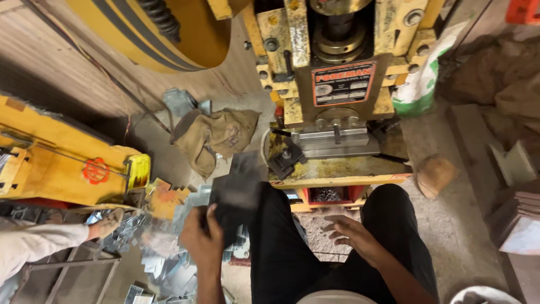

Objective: The person operates a hydraulic press to shape rectangular metal sheets. They pick up a sheet, place it into the press die, activate the machine to stamp the metal, and then remove the shaped piece. The process is repeated continuously with a stack of metal sheets.

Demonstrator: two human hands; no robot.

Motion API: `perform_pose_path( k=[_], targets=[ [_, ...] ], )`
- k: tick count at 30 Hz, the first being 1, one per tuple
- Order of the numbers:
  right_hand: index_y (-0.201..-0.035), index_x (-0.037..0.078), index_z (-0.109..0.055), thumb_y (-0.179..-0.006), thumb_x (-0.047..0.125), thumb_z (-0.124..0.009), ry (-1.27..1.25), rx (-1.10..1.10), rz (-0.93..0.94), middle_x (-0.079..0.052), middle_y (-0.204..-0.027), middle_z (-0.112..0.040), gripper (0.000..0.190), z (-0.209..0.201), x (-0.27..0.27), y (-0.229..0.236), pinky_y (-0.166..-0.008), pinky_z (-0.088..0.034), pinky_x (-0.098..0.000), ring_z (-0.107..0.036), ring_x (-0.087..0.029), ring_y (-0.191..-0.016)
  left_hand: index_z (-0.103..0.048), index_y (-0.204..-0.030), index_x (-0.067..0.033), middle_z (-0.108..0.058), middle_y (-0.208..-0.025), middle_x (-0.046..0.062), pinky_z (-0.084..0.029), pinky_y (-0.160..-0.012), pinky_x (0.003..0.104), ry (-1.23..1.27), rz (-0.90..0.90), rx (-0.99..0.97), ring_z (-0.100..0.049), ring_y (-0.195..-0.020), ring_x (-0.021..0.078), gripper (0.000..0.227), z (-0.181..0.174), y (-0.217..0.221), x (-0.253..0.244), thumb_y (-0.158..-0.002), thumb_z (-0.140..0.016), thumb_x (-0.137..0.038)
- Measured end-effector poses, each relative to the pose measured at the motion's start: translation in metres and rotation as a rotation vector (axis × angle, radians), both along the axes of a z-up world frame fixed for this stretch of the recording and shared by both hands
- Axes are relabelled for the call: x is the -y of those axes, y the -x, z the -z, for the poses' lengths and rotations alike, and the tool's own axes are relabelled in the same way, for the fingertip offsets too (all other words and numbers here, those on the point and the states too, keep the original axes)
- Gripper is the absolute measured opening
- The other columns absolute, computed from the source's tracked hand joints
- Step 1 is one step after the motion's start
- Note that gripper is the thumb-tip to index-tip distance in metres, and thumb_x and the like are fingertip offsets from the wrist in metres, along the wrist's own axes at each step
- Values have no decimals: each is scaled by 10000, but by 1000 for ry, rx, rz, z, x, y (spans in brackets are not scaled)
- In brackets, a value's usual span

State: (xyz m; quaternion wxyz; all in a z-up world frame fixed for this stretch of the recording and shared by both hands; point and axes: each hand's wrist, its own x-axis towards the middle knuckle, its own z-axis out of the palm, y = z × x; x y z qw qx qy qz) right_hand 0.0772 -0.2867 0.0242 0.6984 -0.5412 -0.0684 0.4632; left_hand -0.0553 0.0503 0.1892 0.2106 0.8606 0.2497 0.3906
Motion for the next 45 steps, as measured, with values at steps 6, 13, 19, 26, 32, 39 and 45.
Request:
perform_pose_path(
  k=[6, 13, 19, 26, 32, 39, 45],
  targets=[
    [-1562, 129, -289, -879, 287, -726, -129, 175, -121, -128, -1229, -719, 826, -7, 30, -10, -977, -554, -410, -703, -247, -1139, -623, -831, -80, -448, -634, -58, -226, -470, 257, 1158, 196, 176, -326, -541, 64, 189, 95, -69, 48, -965, -689, -195],
    [-1528, 19, -436, -926, 223, -659, 288, 287, 306, -217, -1106, -770, 673, 4, 65, -43, -910, -558, -367, -763, -280, -962, -665, -1011, -37, -527, -711, -71, -342, -547, 250, 1196, 467, 18, -417, -623, 45, 141, 150, -127, 110, -1009, -663, -178],
    [-1561, 38, -443, -989, 168, -593, 228, 275, 407, -171, -1154, -730, 606, -18, 59, -65, -840, -570, -368, -705, -208, -949, -613, -1197, -15, -646, -700, -2, -483, -565, 289, 814, 575, -439, -614, -585, 85, 288, 144, -123, 105, -956, -640, -170],
    [-1579, 111, -463, -1002, 115, -588, 119, 294, 557, -125, -1021, -662, 590, -8, 50, -87, -814, -586, -352, -671, -194, -874, -602, -1171, -20, -513, -645, -1, -417, -468, 274, 1493, 611, -216, -473, -507, 95, 197, 164, -135, 98, -1030, -551, -148],
    [-1551, 105, -526, -1039, 189, -579, 91, 292, 622, -71, -1093, -614, 521, -3, 42, -98, -827, -609, -370, -628, -151, -953, -590, -1185, 0, -545, -674, 20, -400, -471, 263, 1519, 657, -113, -468, -510, 106, 206, 156, -139, 102, -1040, -555, -142],
    [-1487, 33, -505, -1061, 485, -376, -4, 179, 614, -143, -1127, -712, 634, -6, 43, -97, -854, -536, -390, -666, -235, -971, -539, -1215, -75, -548, -671, 20, -476, -503, 303, 1750, 467, -149, -473, -507, 124, 341, 120, -137, 106, -1053, -462, -365],
    [-1282, -122, -513, -1126, 661, -269, -86, 111, 654, -187, -976, -697, 835, 33, 57, -111, -934, -493, -453, -659, -296, -961, -601, -1170, -49, -603, -664, 56, -422, -480, 276, 1673, 603, -143, -483, -498, 140, 593, 151, -131, 97, -1055, -324, -562]
  ],
)
